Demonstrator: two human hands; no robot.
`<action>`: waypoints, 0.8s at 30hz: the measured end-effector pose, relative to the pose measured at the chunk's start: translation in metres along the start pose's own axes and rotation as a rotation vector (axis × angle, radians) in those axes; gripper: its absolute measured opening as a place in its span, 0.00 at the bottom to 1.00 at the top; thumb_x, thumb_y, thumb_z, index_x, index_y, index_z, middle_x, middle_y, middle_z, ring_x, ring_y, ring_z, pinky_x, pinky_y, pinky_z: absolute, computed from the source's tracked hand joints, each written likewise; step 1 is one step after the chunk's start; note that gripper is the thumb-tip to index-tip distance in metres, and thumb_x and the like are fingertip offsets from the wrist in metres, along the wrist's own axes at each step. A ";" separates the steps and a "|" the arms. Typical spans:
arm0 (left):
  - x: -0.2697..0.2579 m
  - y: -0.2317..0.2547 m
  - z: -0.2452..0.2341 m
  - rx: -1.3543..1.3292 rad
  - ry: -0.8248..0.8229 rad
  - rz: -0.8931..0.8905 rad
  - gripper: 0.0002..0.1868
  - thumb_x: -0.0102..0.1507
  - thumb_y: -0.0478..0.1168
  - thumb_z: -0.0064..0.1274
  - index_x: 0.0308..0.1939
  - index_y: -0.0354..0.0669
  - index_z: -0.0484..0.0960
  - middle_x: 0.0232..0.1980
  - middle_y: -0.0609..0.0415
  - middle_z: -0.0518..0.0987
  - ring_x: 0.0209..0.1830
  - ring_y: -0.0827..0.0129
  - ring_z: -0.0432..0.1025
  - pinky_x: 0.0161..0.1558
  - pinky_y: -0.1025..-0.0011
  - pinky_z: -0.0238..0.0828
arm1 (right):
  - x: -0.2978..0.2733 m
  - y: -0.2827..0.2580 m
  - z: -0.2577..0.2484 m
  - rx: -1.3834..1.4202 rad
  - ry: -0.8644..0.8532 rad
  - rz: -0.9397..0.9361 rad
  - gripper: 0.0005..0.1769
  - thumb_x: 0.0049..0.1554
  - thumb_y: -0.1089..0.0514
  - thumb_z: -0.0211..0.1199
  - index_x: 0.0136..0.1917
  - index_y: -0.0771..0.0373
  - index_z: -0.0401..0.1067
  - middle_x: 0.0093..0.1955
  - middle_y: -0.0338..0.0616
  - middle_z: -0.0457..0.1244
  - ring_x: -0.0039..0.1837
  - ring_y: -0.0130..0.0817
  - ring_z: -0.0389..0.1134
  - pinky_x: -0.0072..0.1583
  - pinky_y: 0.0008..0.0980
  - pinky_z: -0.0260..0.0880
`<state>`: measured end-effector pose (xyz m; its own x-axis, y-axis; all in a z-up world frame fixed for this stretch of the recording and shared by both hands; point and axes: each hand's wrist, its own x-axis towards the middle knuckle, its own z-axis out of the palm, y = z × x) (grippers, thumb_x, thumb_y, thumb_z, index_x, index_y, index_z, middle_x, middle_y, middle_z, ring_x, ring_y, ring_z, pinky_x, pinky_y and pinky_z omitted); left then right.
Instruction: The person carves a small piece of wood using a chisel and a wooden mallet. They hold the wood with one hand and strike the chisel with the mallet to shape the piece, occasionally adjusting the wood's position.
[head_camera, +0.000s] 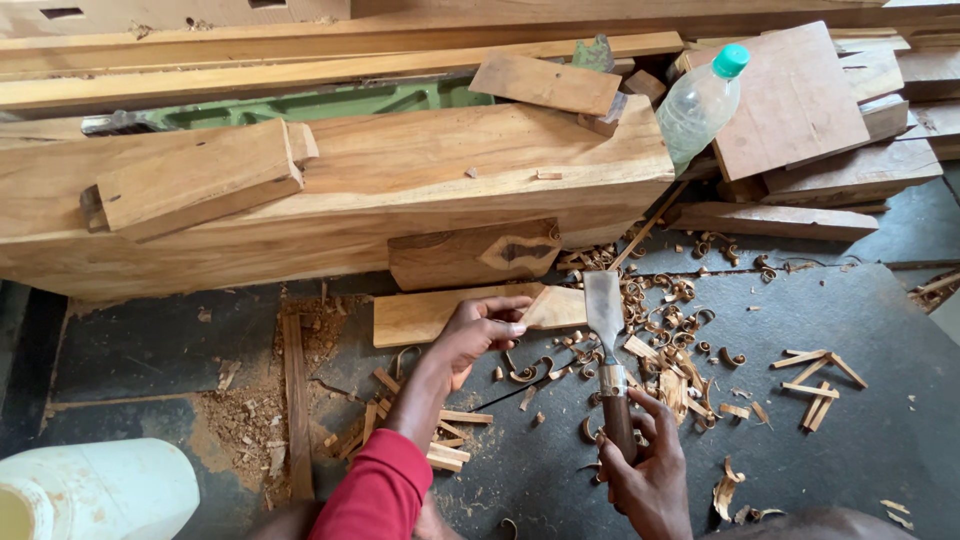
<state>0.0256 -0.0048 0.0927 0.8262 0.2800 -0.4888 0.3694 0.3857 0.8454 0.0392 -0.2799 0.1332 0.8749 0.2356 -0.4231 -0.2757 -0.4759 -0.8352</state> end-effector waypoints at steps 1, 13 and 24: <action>-0.002 0.004 0.001 -0.060 -0.076 0.006 0.25 0.58 0.30 0.59 0.61 0.45 0.84 0.48 0.55 0.83 0.39 0.74 0.75 0.42 0.78 0.78 | 0.001 0.000 0.000 0.004 0.001 -0.014 0.43 0.50 0.67 0.67 0.76 0.53 0.55 0.52 0.57 0.67 0.33 0.40 0.71 0.27 0.37 0.69; -0.013 0.020 0.012 -0.170 -0.141 0.027 0.19 0.59 0.35 0.60 0.51 0.38 0.73 0.44 0.50 0.79 0.43 0.64 0.82 0.47 0.69 0.83 | 0.004 0.002 0.002 -0.041 -0.028 0.017 0.44 0.50 0.67 0.67 0.76 0.52 0.54 0.52 0.58 0.66 0.34 0.42 0.73 0.29 0.39 0.76; -0.002 0.008 0.007 -0.161 -0.133 0.042 0.33 0.58 0.37 0.60 0.67 0.35 0.67 0.43 0.46 0.82 0.39 0.64 0.81 0.43 0.68 0.83 | 0.005 0.004 0.004 -0.050 -0.053 0.029 0.44 0.51 0.68 0.67 0.76 0.52 0.54 0.51 0.56 0.66 0.34 0.41 0.73 0.29 0.36 0.76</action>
<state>0.0301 -0.0079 0.1017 0.8921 0.1844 -0.4125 0.2698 0.5148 0.8137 0.0407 -0.2769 0.1261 0.8443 0.2646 -0.4659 -0.2791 -0.5249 -0.8041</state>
